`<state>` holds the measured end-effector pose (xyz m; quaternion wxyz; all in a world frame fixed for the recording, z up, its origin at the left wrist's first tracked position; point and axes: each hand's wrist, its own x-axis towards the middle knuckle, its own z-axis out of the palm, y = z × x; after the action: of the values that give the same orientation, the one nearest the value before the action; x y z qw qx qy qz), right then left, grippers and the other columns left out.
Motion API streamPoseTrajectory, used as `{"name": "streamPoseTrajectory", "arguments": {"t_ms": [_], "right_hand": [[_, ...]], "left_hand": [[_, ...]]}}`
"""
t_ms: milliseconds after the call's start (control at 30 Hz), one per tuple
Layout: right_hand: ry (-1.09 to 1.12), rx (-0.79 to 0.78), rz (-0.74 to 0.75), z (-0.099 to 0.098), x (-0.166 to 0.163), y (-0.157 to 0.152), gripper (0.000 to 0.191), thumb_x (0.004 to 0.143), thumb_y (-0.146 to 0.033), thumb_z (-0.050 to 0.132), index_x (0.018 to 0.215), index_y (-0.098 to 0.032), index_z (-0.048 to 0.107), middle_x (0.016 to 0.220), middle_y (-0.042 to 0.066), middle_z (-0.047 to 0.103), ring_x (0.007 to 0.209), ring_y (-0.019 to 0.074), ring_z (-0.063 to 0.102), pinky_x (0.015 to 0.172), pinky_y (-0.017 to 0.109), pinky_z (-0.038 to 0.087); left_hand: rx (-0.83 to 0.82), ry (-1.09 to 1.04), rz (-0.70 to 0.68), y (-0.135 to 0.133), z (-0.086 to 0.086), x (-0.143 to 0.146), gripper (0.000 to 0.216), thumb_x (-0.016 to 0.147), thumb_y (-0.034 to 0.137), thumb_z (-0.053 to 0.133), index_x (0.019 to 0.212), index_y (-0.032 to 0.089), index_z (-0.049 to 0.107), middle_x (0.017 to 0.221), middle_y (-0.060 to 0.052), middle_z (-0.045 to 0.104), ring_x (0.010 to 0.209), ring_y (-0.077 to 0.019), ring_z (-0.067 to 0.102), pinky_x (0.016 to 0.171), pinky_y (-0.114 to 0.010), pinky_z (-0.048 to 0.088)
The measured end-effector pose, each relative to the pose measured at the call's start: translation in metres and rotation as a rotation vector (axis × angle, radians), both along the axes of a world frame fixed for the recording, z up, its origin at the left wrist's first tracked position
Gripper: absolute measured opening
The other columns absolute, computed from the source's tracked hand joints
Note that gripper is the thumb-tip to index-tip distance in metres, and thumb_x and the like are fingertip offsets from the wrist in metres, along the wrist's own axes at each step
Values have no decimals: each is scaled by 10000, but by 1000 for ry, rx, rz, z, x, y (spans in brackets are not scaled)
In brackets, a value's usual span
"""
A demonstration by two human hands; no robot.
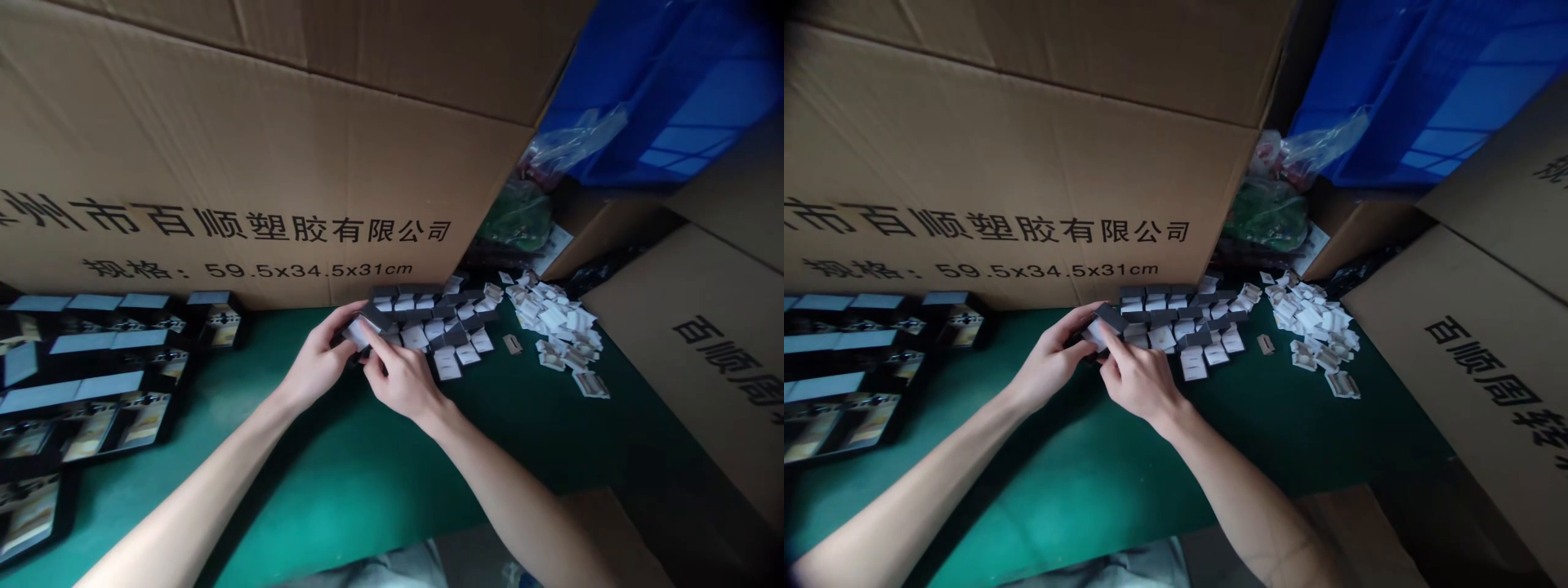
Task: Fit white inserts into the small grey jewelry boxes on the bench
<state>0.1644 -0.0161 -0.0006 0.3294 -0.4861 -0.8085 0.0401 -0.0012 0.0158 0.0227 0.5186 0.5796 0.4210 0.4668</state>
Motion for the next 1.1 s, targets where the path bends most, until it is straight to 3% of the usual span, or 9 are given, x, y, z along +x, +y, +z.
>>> {"name": "streamPoseTrajectory", "arguments": {"t_ms": [367,633,933,1100], "right_hand": [[-258,-106,-76,5,0,0,690,918,-171,509,1591,-208,365,786,57,789,597,211,719,648,288,601],[-272,-63,-77,2,0,-2,690,918,-198,519,1591,-220,366,725,45,779,560,209,707,608,284,582],[-277,-58,-70,5,-2,-3,703,921,-186,513,1601,-224,339,741,46,782,552,197,701,593,265,571],[-277,-68,-72,4,-1,-3,706,923,-188,498,1607,-206,324,740,58,779,563,220,708,605,298,588]], "left_hand": [[-2,38,-4,0,-2,-1,661,736,105,645,1385,227,622,1219,-69,705,758,-152,664,681,-266,597],[-7,-27,-1,-3,2,3,632,711,110,654,1338,184,629,1246,-99,697,836,-193,679,668,-280,604],[2,-45,60,-3,-2,3,582,725,117,671,1300,206,666,1134,-75,728,658,-140,638,571,-253,557],[-60,-99,42,-4,1,4,545,750,145,674,1290,213,667,1132,-62,735,725,-168,663,624,-277,589]]}}
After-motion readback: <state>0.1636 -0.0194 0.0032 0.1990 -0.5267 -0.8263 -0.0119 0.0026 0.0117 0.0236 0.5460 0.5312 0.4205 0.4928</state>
